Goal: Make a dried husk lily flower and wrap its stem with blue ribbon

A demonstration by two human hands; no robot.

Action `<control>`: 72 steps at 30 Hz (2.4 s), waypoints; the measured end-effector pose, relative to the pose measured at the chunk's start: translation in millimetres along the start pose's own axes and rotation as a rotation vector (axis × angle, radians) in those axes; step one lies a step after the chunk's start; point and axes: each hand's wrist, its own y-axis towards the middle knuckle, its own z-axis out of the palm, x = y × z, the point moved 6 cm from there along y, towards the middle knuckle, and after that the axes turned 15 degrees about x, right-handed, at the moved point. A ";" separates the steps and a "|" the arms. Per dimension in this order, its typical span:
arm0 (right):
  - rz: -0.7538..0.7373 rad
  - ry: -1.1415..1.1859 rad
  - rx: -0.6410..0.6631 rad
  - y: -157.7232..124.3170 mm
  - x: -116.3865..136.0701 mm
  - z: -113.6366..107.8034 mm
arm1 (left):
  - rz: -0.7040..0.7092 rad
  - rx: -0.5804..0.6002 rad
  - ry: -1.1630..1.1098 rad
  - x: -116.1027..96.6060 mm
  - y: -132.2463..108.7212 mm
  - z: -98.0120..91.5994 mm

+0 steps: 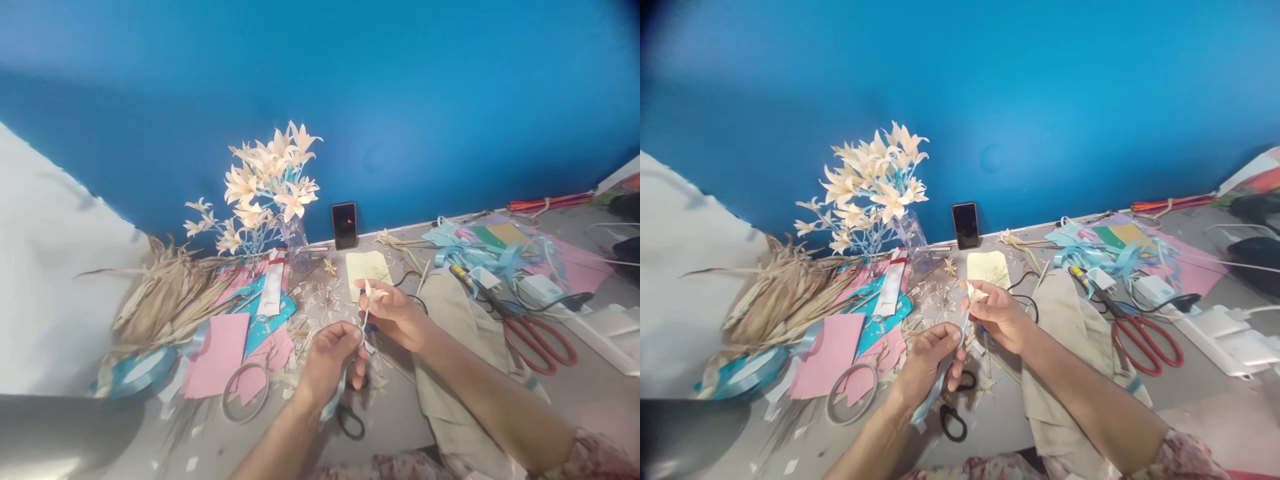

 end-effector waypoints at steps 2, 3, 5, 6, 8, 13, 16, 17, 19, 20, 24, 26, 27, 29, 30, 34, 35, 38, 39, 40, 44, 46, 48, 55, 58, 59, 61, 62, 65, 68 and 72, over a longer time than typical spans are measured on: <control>0.002 -0.008 -0.008 -0.7 2.3 0.0 | -0.029 0.031 -0.057 2.6 0.9 -0.1; 0.006 -0.018 -0.013 -0.8 3.1 0.0 | -0.022 0.022 -0.068 2.8 0.8 -0.9; 0.011 -0.050 -0.034 -0.5 3.9 -1.2 | 0.018 -0.044 -0.040 1.1 -1.0 -4.2; 0.010 -0.072 -0.060 -0.3 4.1 -3.1 | 0.041 -0.093 -0.005 -0.2 -2.5 -6.4; -0.001 -0.115 -0.146 -0.2 4.0 -9.2 | 0.082 -0.197 0.082 -3.3 -6.0 -10.5; -0.022 -0.160 -0.241 0.5 1.9 -13.2 | 0.149 -0.342 0.270 -8.8 -10.0 -14.1; -0.014 -0.169 -0.202 1.1 -0.6 -6.0 | 0.178 -0.376 0.372 -10.3 -9.0 -12.6; -0.013 -0.169 -0.200 0.9 -1.4 -4.4 | 0.181 -0.381 0.405 -10.2 -8.5 -11.7; -0.031 -0.170 -0.208 0.4 -1.2 -3.2 | 0.173 -0.374 0.457 -9.0 -7.3 -9.9; -0.047 -0.171 -0.212 0.3 -0.3 -3.1 | 0.167 -0.357 0.462 -7.8 -6.6 -8.9; -0.088 -0.136 -0.189 1.2 4.4 -3.0 | 0.143 -0.235 0.362 -3.4 -4.9 -5.4; -0.076 -0.108 -0.166 1.9 5.2 -3.0 | 0.131 -0.201 0.318 -3.7 -5.7 -6.0; -0.063 -0.090 -0.150 2.2 4.7 -3.2 | 0.123 -0.180 0.298 -4.0 -5.8 -6.4; -0.020 -0.034 -0.103 2.7 1.6 -3.7 | 0.098 -0.109 0.216 -2.8 -4.6 -6.5; 0.007 -0.002 -0.072 2.9 -0.7 -3.8 | 0.074 -0.057 0.154 -0.8 -3.3 -5.7; 0.062 0.053 -0.001 2.5 -5.3 -6.0 | 0.029 0.017 -0.012 4.6 -0.2 -4.8; 0.060 0.041 -0.007 2.5 -5.0 -7.2 | 0.052 -0.025 0.015 2.9 -0.7 -6.5; 0.048 -0.017 -0.082 3.0 -4.4 -13.3 | 0.145 -0.187 0.178 -7.4 -5.3 -11.1; 0.046 -0.031 -0.117 3.4 -5.0 -16.2 | 0.168 -0.226 0.225 -11.0 -7.1 -11.9; 0.044 -0.038 -0.148 3.9 -5.9 -19.1 | 0.189 -0.256 0.262 -14.4 -8.9 -12.5; 0.051 -0.042 -0.177 7.3 -11.8 -26.4 | 0.256 -0.329 0.337 -25.0 -15.0 -17.9; 0.057 -0.050 -0.163 8.5 -13.8 -27.6 | 0.258 -0.335 0.349 -26.6 -16.2 -20.9; 0.055 -0.052 -0.140 9.3 -14.3 -26.9 | 0.255 -0.340 0.353 -26.9 -16.5 -23.2; -0.004 -0.066 -0.081 10.5 -9.1 -19.9 | 0.155 -0.208 0.087 -14.2 -5.8 -26.3; -0.013 -0.168 -0.088 9.6 -8.3 -18.3 | 0.122 -0.102 -0.147 -7.1 0.8 -27.7; -0.003 -0.229 -0.089 9.0 -8.5 -17.4 | 0.115 -0.075 -0.206 -5.6 2.4 -28.3; 0.023 -0.359 -0.086 7.4 -9.1 -14.5 | 0.110 -0.016 -0.288 -3.8 5.0 -28.6; 0.036 -0.418 -0.079 6.7 -9.4 -12.6 | 0.117 0.019 -0.316 -3.5 6.0 -28.2; 0.057 -0.535 -0.016 5.4 -10.9 -6.1 | 0.158 0.150 -0.365 -3.6 8.8 -24.6; 0.102 -0.553 0.054 5.3 -16.3 -4.4 | 0.192 0.246 -0.406 -1.7 10.8 -22.3; 0.141 -0.646 0.074 5.1 -20.7 -5.3 | 0.223 0.329 -0.468 -1.6 11.1 -21.4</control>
